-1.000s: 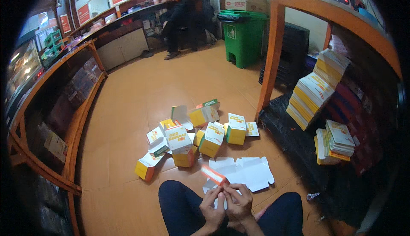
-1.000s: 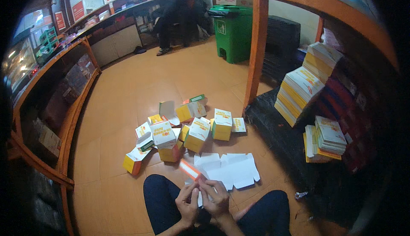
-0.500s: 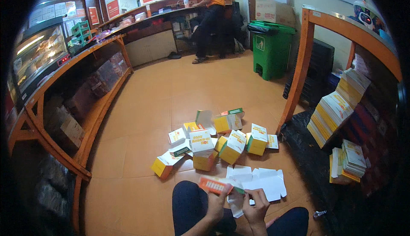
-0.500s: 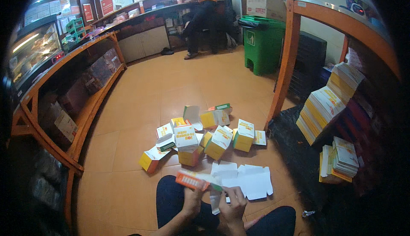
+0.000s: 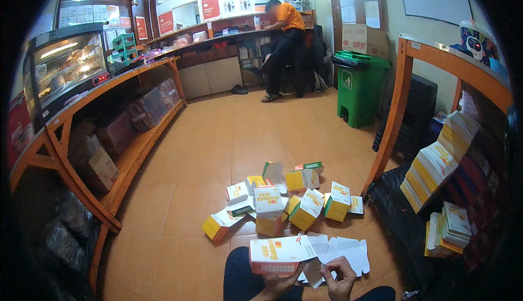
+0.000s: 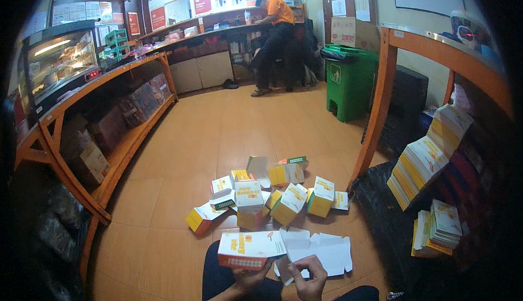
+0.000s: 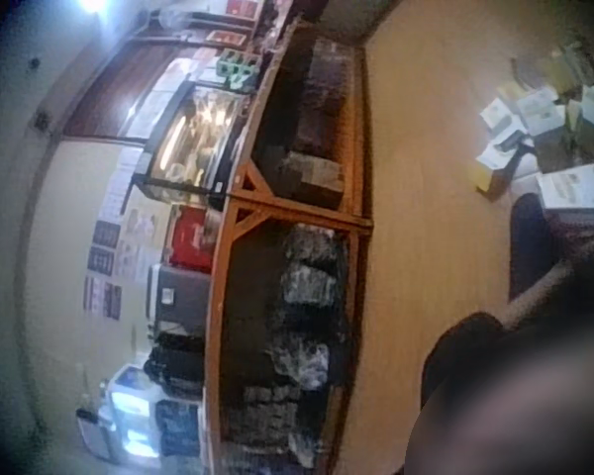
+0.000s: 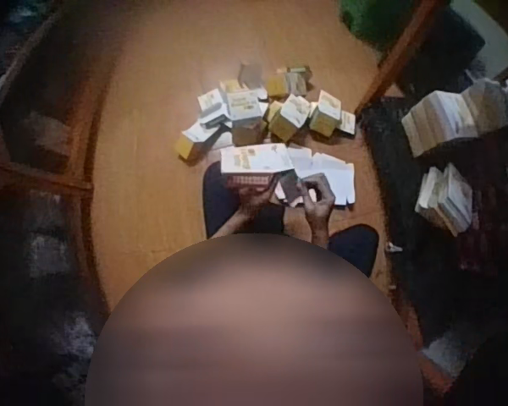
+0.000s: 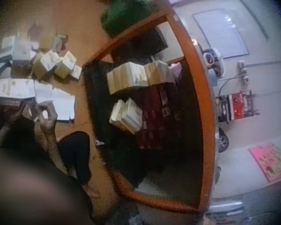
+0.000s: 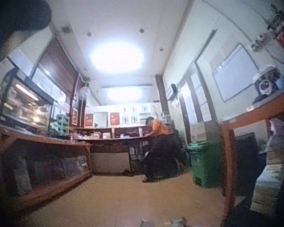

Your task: The person sits on the floor and assembles small cardboard boxes by folding flat sheets and inserting blister packs. They handle multiple boxes one at a time, folding the flaps and placing the finished boxes on the floor.

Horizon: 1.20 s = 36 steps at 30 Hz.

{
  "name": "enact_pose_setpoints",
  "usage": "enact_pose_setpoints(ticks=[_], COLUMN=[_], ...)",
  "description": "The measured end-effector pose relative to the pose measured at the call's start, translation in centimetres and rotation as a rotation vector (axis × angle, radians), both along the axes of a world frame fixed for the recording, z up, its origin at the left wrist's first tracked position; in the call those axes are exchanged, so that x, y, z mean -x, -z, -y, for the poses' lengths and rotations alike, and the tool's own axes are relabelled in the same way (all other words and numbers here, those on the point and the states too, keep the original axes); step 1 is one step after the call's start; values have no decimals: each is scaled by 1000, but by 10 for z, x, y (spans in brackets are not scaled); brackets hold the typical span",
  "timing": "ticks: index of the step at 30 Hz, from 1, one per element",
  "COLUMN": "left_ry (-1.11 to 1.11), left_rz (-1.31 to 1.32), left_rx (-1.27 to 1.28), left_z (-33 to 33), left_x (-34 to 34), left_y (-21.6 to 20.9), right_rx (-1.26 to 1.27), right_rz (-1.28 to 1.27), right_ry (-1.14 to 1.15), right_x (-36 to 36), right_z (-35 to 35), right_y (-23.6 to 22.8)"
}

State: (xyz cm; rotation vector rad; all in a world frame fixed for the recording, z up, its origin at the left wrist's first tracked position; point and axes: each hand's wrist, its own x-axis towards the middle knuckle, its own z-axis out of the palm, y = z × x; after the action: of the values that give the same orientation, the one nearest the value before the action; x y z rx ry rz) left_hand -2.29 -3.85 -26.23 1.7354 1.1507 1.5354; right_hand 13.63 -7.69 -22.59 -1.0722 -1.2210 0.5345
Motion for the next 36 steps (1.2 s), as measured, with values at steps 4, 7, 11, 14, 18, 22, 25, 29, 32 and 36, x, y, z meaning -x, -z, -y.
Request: enact_pose_setpoints(ticks=[4, 7, 11, 14, 18, 22, 25, 29, 32, 36], left_ry=[60, 118, 187, 255, 413, 485, 477, 478, 448, 433], left_rz=[76, 108, 162, 194, 219, 225, 222, 214, 208, 193], left_rx=[120, 185, 279, 353, 488, 538, 541, 540, 513, 482], left_z=[1, -1, 0, 1, 2, 5, 6, 4, 6, 6], left_x=[-12, -20, -21, -14, 9, 21, 21, 13, 9, 3], left_y=[2, 4, 6, 8, 11, 15, 19, 23, 23, 24], right_rx=[14, -10, -60, -107, -84, -42, -45, -72, -33, -39], right_rz=[-63, -57, 9, 65, 57, -77, -39, -29, -76, 226], right_ry=[-107, 54, 155, 164, 86, -63, -32, 30, -2, 176], right_x=[9, 25, 31, 30, 21, 14, 18, 26, 29, 41], right_z=[3, 0, 0, 4, 5, 1, 3, 3, 2, 0], right_y=[0, 2, -3, -8, -7, 0, 1, -1, -3, -1])
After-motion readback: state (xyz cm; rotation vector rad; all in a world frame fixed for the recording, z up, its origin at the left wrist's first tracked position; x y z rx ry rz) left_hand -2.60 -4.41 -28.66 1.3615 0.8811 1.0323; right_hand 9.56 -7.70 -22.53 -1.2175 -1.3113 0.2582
